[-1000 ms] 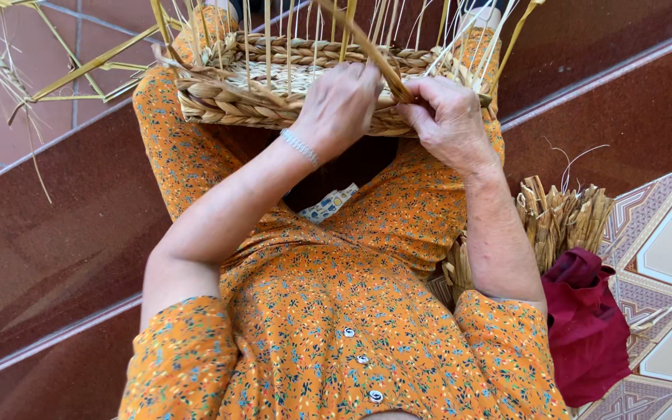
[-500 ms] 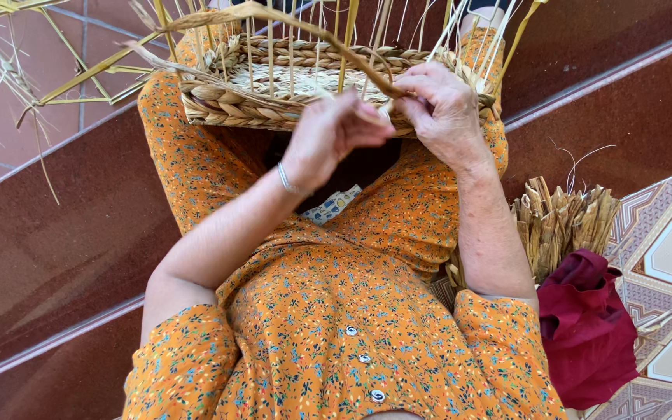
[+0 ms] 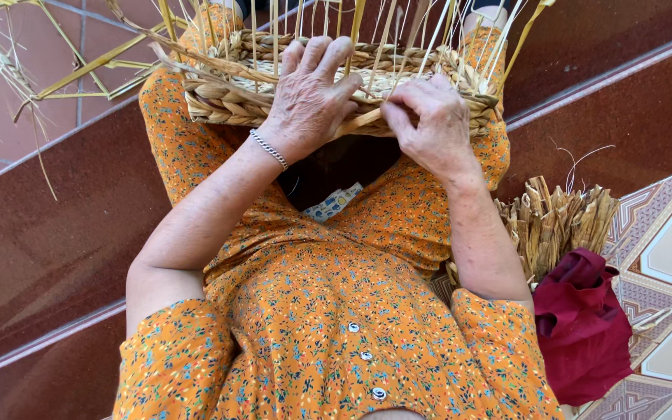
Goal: The person weaves a basket by hand, interlacing dried plant fibers through a pre-formed frame. They repeatedly pull strands through the structure and tighten the weave to build up the basket's sides.
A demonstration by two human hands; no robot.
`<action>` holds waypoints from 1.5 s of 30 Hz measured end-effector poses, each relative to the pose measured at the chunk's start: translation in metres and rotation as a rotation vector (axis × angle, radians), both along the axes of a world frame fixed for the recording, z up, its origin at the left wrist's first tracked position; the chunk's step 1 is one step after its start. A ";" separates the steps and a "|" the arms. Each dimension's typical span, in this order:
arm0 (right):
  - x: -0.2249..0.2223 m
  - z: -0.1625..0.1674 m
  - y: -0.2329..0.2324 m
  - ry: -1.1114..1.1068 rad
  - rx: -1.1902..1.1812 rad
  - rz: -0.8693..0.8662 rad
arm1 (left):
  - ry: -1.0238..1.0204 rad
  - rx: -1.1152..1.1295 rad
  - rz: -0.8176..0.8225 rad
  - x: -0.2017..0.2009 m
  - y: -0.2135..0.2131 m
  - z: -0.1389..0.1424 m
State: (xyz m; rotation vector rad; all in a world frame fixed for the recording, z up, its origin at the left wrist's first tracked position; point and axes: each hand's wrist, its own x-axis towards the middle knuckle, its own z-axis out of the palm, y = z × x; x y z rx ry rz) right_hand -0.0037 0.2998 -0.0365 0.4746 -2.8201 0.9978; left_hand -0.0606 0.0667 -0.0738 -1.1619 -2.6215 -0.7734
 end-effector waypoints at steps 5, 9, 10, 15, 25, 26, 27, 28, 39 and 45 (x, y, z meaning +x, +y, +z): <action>-0.002 -0.019 -0.010 -0.046 -0.007 -0.234 | 0.093 -0.160 -0.034 0.013 0.004 -0.005; -0.002 -0.035 -0.009 -0.035 -0.040 -0.318 | -0.074 -0.118 -0.040 0.035 0.007 0.003; -0.002 -0.038 -0.009 -0.030 -0.073 -0.311 | -0.105 -0.087 -0.009 0.037 0.005 0.003; -0.006 -0.038 -0.014 -0.007 -0.137 -0.355 | -0.315 -0.107 0.126 0.023 -0.039 -0.005; -0.003 -0.050 -0.031 0.333 0.074 -0.296 | 0.200 -0.471 0.368 0.023 -0.109 0.059; -0.004 -0.051 -0.033 0.324 0.124 -0.247 | 0.159 -0.404 0.308 0.029 -0.092 0.062; -0.004 -0.051 -0.035 0.315 0.173 -0.197 | 0.041 -0.287 0.217 0.035 -0.073 0.061; -0.004 -0.051 -0.034 0.285 0.147 -0.175 | -0.069 -0.165 0.125 0.041 -0.054 0.056; -0.003 0.002 -0.022 0.057 0.067 0.094 | -0.249 -0.159 0.082 0.027 -0.031 0.007; 0.001 -0.004 -0.028 0.101 0.112 0.080 | -0.131 -0.251 0.107 0.025 -0.036 0.021</action>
